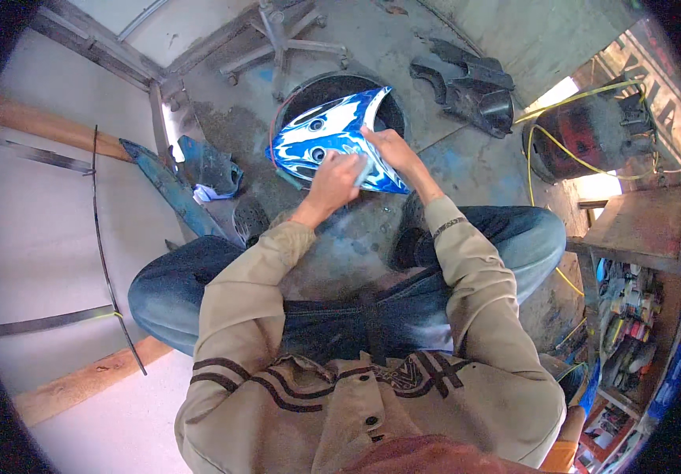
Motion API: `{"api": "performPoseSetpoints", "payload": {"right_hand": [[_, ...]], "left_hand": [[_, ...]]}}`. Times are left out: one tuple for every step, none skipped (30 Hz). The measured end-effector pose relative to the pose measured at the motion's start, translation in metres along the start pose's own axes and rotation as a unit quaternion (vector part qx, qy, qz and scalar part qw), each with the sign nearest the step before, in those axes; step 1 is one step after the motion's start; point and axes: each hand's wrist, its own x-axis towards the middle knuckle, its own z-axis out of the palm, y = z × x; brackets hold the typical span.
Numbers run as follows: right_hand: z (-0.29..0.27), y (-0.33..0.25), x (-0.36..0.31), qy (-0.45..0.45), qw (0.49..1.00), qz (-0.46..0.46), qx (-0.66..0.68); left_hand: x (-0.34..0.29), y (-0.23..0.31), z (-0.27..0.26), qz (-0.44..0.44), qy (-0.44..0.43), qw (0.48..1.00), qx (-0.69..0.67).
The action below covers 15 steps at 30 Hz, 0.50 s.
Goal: The person sands a blue and white motorcycle fairing over a bucket of water. They use a circular sanding disc to scrub different sections of the fairing, dipping the fairing and their hands into the water periodically.
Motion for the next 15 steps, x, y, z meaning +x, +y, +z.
{"api": "performPoseSetpoints", "payload": {"right_hand": [[-0.001,0.001,0.001,0.004,1.0,-0.002,-0.004],[-0.002,0.001,0.002,0.004,1.0,-0.003,-0.005],[-0.003,0.001,0.001,-0.003,1.0,0.007,-0.013],[-0.004,0.001,0.001,-0.01,1.0,0.018,-0.022],[-0.004,0.001,0.001,-0.009,1.0,0.019,-0.022],[-0.003,0.001,0.002,-0.009,1.0,0.011,-0.021],[-0.002,0.002,0.002,-0.009,1.0,0.002,-0.02],[-0.002,0.003,0.001,-0.007,1.0,0.014,-0.012],[-0.001,0.002,0.001,-0.007,1.0,0.013,-0.012],[-0.001,0.001,0.001,-0.012,1.0,0.014,-0.014],[-0.001,0.0,0.001,-0.016,1.0,0.014,-0.016],[-0.003,0.002,0.002,-0.014,1.0,0.013,-0.017],[-0.004,0.005,0.002,-0.009,1.0,0.012,-0.019],[-0.006,0.007,0.003,-0.004,1.0,0.012,-0.022],[-0.003,0.004,0.001,-0.006,1.0,0.012,-0.022]], "left_hand": [[-0.003,0.003,0.001,0.0,0.001,1.0,0.0],[-0.006,0.006,0.002,0.032,-0.019,0.999,-0.016],[-0.006,0.01,0.001,0.064,-0.04,0.997,-0.034],[-0.006,0.008,-0.002,0.063,-0.048,0.997,-0.025],[-0.003,0.004,-0.004,0.063,-0.048,0.996,-0.027],[0.001,-0.002,-0.006,0.048,-0.012,0.999,-0.018],[0.004,-0.007,-0.008,0.032,0.025,0.999,-0.009],[0.005,-0.009,-0.01,-0.013,0.03,0.999,-0.022],[0.004,-0.01,-0.01,-0.013,0.03,0.999,-0.02],[0.003,-0.009,-0.009,-0.029,0.021,0.999,-0.005],[0.002,-0.008,-0.007,-0.046,0.011,0.999,0.009],[0.002,-0.005,-0.005,0.013,0.036,0.999,-0.011],[0.001,-0.004,-0.004,0.015,0.037,0.999,-0.011],[0.0,-0.003,-0.002,0.051,-0.021,0.998,-0.023],[-0.004,-0.002,-0.002,0.084,-0.079,0.993,-0.035]]}}
